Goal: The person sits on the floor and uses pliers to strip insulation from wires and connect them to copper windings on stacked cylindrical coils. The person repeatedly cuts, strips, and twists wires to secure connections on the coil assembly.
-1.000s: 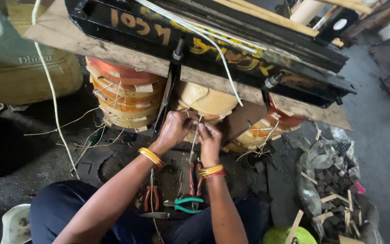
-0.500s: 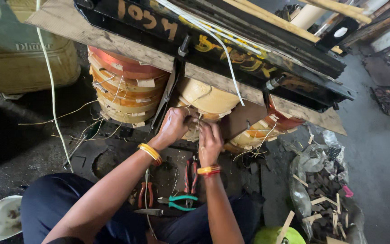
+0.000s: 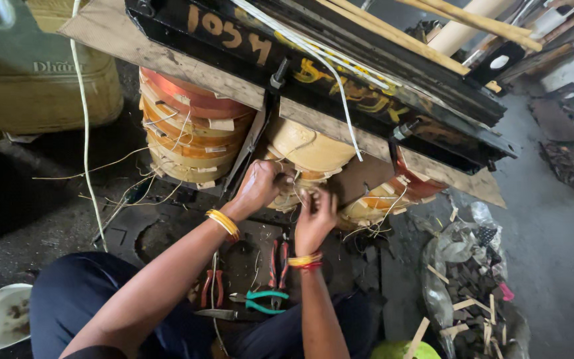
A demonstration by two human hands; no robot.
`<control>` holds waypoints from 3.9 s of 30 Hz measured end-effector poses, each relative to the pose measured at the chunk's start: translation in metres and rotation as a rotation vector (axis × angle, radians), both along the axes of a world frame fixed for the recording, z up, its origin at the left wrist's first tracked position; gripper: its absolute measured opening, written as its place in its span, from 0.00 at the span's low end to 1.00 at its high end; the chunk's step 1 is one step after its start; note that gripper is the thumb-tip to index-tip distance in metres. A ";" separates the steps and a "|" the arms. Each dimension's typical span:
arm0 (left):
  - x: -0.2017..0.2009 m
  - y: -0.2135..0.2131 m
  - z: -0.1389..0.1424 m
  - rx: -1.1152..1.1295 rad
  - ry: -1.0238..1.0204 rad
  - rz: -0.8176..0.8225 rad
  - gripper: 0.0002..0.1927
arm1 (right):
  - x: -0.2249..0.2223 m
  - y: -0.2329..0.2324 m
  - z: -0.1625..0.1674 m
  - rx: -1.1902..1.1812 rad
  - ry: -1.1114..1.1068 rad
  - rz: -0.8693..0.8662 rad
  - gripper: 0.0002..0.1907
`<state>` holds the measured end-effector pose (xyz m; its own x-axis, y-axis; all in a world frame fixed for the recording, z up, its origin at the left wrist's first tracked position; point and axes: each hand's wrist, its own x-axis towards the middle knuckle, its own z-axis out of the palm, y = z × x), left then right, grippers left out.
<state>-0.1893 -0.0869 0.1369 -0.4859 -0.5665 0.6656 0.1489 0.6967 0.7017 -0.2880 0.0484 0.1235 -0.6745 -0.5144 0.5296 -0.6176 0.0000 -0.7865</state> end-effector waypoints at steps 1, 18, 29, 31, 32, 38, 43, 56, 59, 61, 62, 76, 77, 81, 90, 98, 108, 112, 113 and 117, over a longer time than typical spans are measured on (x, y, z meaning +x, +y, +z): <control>0.000 0.000 -0.001 0.021 -0.007 -0.014 0.06 | 0.003 0.002 0.005 0.008 0.334 -0.060 0.10; 0.005 0.005 0.002 0.000 -0.002 0.017 0.10 | -0.033 -0.016 -0.034 -0.102 -0.981 0.480 0.08; 0.006 0.008 0.003 -0.109 0.030 0.114 0.09 | -0.020 0.000 -0.008 0.211 0.814 -0.025 0.14; 0.006 0.006 0.001 -0.107 0.035 0.082 0.10 | -0.029 -0.011 -0.024 0.154 0.655 0.022 0.08; 0.005 0.006 0.000 -0.103 0.038 0.060 0.11 | -0.033 -0.015 -0.034 0.130 0.576 0.041 0.06; 0.004 0.004 0.000 -0.019 -0.077 0.085 0.10 | -0.034 -0.016 -0.054 -0.134 -0.745 0.411 0.15; 0.005 0.005 0.002 -0.055 -0.079 0.117 0.10 | -0.009 0.002 -0.014 0.031 0.062 -0.005 0.14; 0.002 0.009 -0.002 -0.044 -0.048 0.127 0.08 | -0.037 -0.027 -0.056 -0.155 -0.879 0.402 0.12; 0.004 0.010 -0.001 -0.099 -0.023 0.132 0.08 | -0.035 -0.019 -0.057 0.020 -0.646 0.272 0.16; 0.007 0.011 0.001 -0.121 0.017 0.121 0.07 | -0.031 -0.009 -0.045 0.136 -0.481 0.176 0.20; 0.008 0.011 0.002 -0.134 0.042 0.120 0.07 | -0.029 -0.005 -0.037 0.191 -0.394 0.132 0.21; -0.011 0.006 -0.043 -0.403 0.083 0.336 0.20 | -0.019 -0.025 -0.038 0.175 0.192 0.008 0.17; -0.013 0.007 -0.048 -0.375 0.121 0.302 0.19 | -0.022 -0.020 -0.048 0.040 -0.359 0.201 0.14; -0.012 0.006 -0.046 -0.332 0.127 0.198 0.17 | -0.051 -0.008 -0.081 -0.098 -1.085 0.664 0.11; 0.014 0.010 -0.012 -0.201 -0.188 0.032 0.14 | 0.007 0.128 -0.181 1.007 0.674 0.768 0.15; 0.005 0.014 -0.002 -0.146 -0.238 0.050 0.09 | 0.043 0.132 -0.191 1.275 0.823 0.643 0.24; -0.005 0.039 0.000 -0.072 -0.149 0.125 0.11 | 0.030 0.116 -0.185 0.425 -1.018 0.598 0.16; 0.007 0.024 0.005 -0.117 -0.176 -0.051 0.17 | 0.036 0.075 -0.156 0.152 -0.728 0.467 0.15; 0.009 0.022 0.006 -0.148 -0.162 -0.093 0.18 | 0.038 0.064 -0.148 0.133 -0.561 0.410 0.17; 0.010 0.022 0.009 -0.136 -0.292 -0.059 0.17 | 0.042 0.029 -0.125 0.213 -0.546 0.112 0.16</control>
<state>-0.1795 -0.0644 0.1454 -0.6968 -0.4477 0.5604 -0.0027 0.7829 0.6221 -0.2462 0.0770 -0.0020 -0.7558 -0.6548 -0.0008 -0.1296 0.1508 -0.9800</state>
